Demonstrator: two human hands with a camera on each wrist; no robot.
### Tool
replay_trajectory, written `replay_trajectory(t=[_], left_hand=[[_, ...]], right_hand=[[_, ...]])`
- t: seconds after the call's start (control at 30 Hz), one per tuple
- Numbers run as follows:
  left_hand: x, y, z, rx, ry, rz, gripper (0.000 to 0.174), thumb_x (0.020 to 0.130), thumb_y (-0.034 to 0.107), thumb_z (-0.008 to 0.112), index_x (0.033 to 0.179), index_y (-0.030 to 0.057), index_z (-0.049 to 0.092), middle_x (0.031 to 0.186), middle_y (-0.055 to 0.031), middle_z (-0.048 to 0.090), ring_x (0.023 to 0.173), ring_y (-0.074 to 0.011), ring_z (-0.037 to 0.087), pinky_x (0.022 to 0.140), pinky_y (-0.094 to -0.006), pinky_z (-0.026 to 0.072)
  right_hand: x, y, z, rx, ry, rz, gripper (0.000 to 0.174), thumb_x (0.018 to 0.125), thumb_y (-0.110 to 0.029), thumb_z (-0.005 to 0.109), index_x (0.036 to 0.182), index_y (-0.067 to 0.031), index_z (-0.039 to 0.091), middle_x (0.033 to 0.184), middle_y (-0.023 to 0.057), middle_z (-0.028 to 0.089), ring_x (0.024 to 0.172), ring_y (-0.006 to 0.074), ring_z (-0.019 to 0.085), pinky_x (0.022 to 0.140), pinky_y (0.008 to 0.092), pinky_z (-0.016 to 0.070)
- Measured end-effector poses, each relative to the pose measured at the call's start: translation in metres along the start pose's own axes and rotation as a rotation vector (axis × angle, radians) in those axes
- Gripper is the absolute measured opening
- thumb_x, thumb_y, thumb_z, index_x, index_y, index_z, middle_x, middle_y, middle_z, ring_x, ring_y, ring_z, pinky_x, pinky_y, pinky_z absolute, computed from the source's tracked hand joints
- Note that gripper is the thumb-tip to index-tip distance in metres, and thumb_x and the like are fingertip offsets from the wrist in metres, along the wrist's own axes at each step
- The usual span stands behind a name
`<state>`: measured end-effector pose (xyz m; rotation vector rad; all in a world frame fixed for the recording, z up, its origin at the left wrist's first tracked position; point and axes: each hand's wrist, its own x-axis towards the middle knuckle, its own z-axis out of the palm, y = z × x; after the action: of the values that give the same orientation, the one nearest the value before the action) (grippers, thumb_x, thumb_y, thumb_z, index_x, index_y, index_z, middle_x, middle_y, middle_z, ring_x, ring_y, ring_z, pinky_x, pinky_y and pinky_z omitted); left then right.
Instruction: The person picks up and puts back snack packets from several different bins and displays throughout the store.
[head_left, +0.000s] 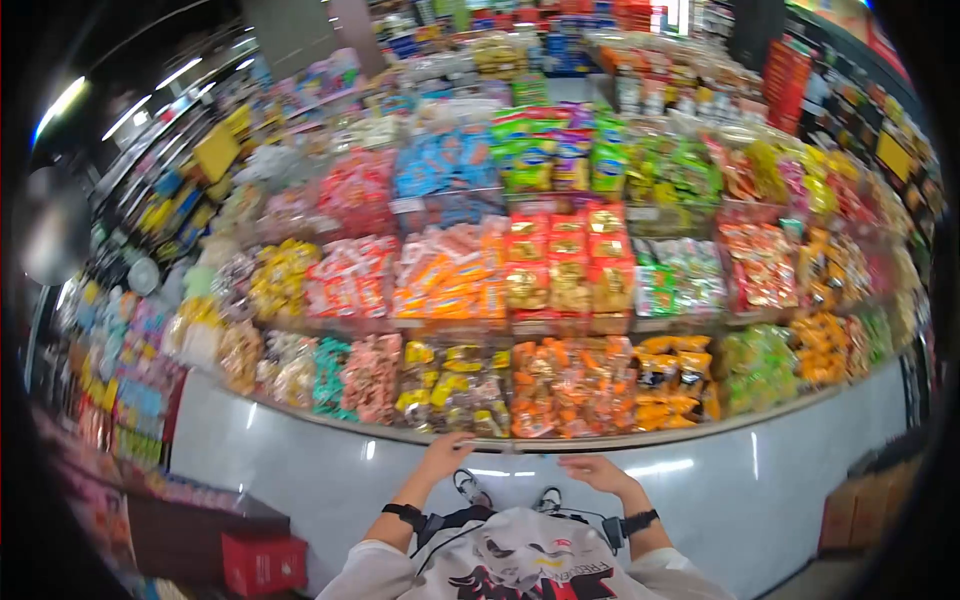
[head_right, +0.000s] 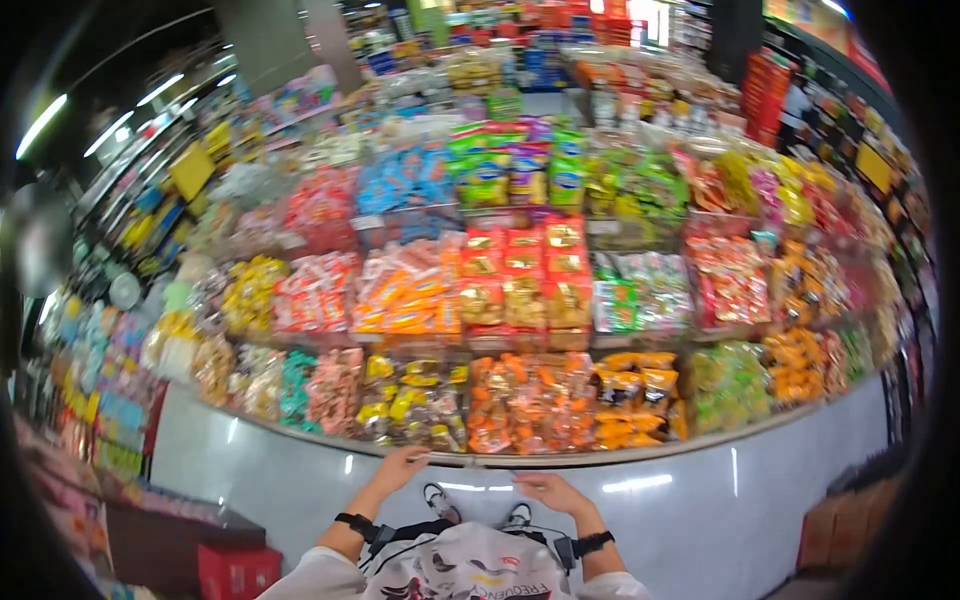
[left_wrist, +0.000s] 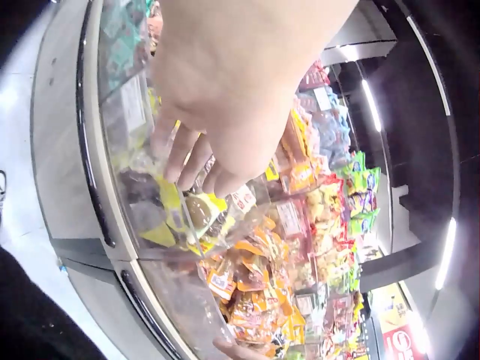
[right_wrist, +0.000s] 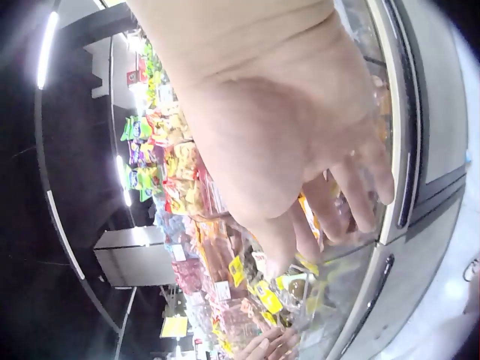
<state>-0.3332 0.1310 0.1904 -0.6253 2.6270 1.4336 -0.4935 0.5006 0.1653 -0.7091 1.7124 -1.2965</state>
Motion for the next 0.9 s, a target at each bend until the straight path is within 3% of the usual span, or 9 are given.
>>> replay_trajectory(t=[0.03,0.1,0.17,0.27,0.37,0.47,0.57,0.8,0.9], left_hand=[[-0.010,-0.009,-0.002,-0.032,0.046,-0.025,0.034,0.098,0.029,0.071,0.123,0.0057,0.072,0.117,-0.0137,0.076,0.106,-0.0292,0.072,0.093,-0.0377,0.0555],[-0.032,-0.033,-0.011,-0.073,0.070,-0.060,0.034,0.098,0.029,0.071,0.123,0.0052,0.071,0.112,-0.0127,0.076,0.103,-0.0262,0.072,0.091,-0.0365,0.0556],[-0.056,-0.058,-0.017,-0.067,0.135,-0.072,0.032,0.099,0.029,0.070,0.119,0.0035,0.072,0.102,-0.0116,0.077,0.097,-0.0220,0.073,0.089,-0.0354,0.0560],[-0.100,-0.075,-0.039,-0.356,0.092,-0.249,0.031,0.100,0.027,0.069,0.117,0.0020,0.072,0.099,-0.0108,0.076,0.094,-0.0189,0.073,0.087,-0.0340,0.0564],[-0.144,-0.111,-0.044,-0.381,0.202,-0.269,0.031,0.100,0.025,0.069,0.118,0.0000,0.072,0.099,-0.0105,0.076,0.090,-0.0170,0.073,0.084,-0.0324,0.0571],[-0.188,-0.141,-0.054,-0.433,0.261,-0.339,0.030,0.104,0.022,0.065,0.123,-0.0012,0.068,0.103,-0.0117,0.075,0.093,-0.0192,0.073,0.087,-0.0331,0.0576],[-0.218,-0.180,-0.050,-0.697,0.288,-0.331,0.034,0.104,0.023,0.064,0.127,-0.0018,0.067,0.106,-0.0139,0.075,0.094,-0.0210,0.073,0.087,-0.0337,0.0580],[-0.222,-0.203,-0.073,-0.686,0.096,-0.337,0.039,0.102,0.030,0.067,0.131,0.0038,0.068,0.116,-0.0121,0.074,0.105,-0.0200,0.071,0.095,-0.0341,0.0559],[-0.215,-0.222,-0.077,-0.486,-0.024,-0.319,0.046,0.103,0.038,0.064,0.136,0.0059,0.066,0.123,-0.0114,0.073,0.116,-0.0215,0.067,0.105,-0.0363,0.0500]], right_hand=[[0.004,0.004,0.007,0.035,-0.065,0.031,0.038,0.101,-0.025,0.070,0.133,-0.0049,0.069,0.132,0.0090,0.071,0.120,0.0187,0.064,0.107,0.0335,0.0484],[0.015,0.011,0.019,0.094,-0.185,0.106,0.039,0.102,-0.017,0.069,0.139,-0.0049,0.066,0.139,0.0078,0.067,0.125,0.0171,0.061,0.110,0.0330,0.0472],[0.032,0.011,0.032,0.080,-0.277,0.128,0.039,0.102,-0.017,0.069,0.138,-0.0041,0.066,0.137,0.0077,0.068,0.123,0.0159,0.062,0.109,0.0319,0.0475],[0.062,0.003,0.060,0.059,-0.400,0.163,0.039,0.102,-0.023,0.070,0.137,-0.0072,0.067,0.132,0.0072,0.070,0.118,0.0149,0.062,0.105,0.0314,0.0484],[0.101,-0.026,0.090,-0.128,-0.508,0.081,0.041,0.101,-0.033,0.070,0.136,-0.0112,0.070,0.129,0.0089,0.072,0.115,0.0169,0.064,0.101,0.0328,0.0493],[0.134,-0.066,0.126,-0.152,-0.553,0.066,0.042,0.099,-0.032,0.072,0.134,-0.0085,0.070,0.120,0.0092,0.075,0.107,0.0170,0.066,0.096,0.0325,0.0519],[0.182,-0.087,0.168,-0.251,-0.604,-0.033,0.042,0.099,-0.030,0.072,0.134,-0.0069,0.070,0.122,0.0089,0.074,0.108,0.0176,0.067,0.097,0.0323,0.0520],[0.230,-0.154,0.243,-0.212,-0.605,0.020,0.040,0.101,-0.031,0.070,0.134,-0.0076,0.069,0.125,0.0075,0.073,0.116,0.0158,0.064,0.102,0.0322,0.0487],[0.237,-0.182,0.270,-0.362,-0.630,0.016,0.037,0.101,-0.030,0.069,0.128,-0.0050,0.071,0.117,0.0082,0.076,0.106,0.0175,0.068,0.096,0.0319,0.0526]])
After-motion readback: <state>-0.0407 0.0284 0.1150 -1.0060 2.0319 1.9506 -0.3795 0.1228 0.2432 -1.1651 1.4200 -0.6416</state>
